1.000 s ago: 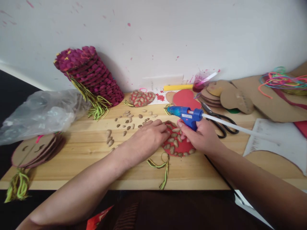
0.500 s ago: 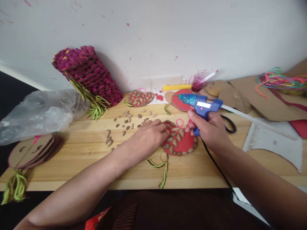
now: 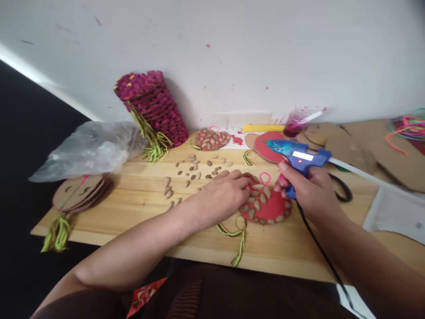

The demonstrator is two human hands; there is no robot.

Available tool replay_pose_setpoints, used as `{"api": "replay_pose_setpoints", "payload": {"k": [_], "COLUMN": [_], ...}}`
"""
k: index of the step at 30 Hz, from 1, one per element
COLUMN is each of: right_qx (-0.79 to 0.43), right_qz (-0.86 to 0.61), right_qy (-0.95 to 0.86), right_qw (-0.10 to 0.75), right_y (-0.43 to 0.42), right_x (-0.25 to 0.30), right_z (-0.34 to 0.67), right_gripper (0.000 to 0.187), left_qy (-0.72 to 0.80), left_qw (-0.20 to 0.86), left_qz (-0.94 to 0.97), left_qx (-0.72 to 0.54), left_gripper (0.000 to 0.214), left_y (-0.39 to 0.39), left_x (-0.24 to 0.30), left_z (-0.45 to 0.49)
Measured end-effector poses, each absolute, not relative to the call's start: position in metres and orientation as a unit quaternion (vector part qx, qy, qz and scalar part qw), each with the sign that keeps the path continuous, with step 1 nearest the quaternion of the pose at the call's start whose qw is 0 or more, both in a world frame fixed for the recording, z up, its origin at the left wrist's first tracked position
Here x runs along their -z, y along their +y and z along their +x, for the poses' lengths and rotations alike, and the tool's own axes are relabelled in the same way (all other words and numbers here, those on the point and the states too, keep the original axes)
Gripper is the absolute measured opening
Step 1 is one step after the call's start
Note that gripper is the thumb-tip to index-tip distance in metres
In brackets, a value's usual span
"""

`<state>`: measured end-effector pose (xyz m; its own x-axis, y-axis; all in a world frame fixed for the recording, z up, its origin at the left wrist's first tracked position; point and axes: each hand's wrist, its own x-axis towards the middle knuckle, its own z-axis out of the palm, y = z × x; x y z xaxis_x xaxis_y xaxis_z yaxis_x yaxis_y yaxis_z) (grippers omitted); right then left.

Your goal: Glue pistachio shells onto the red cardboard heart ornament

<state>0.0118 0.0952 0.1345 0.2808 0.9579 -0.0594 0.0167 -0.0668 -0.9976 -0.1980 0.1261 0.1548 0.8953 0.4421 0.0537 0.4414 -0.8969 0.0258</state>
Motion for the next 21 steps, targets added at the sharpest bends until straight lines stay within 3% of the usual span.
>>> {"api": "replay_pose_setpoints", "payload": {"k": [10, 21], "right_qx": [-0.402, -0.390], "right_qz": [-0.616, -0.640], "right_qy": [-0.416, -0.418], "right_qw": [0.534, 0.514], "right_y": [0.0972, 0.1000], "right_x": [-0.1293, -0.1250], "right_z": [0.0138, 0.0152], "right_gripper": [0.036, 0.036], "left_qy": [0.217, 0.228], "left_qw": [-0.039, -0.002], "left_qz": [0.974, 0.972], "left_qx": [-0.052, -0.047], "left_gripper": [0.014, 0.016], "left_y": [0.1252, 0.1259], "left_x": [-0.1494, -0.1534], "left_z": [-0.1991, -0.1987]}}
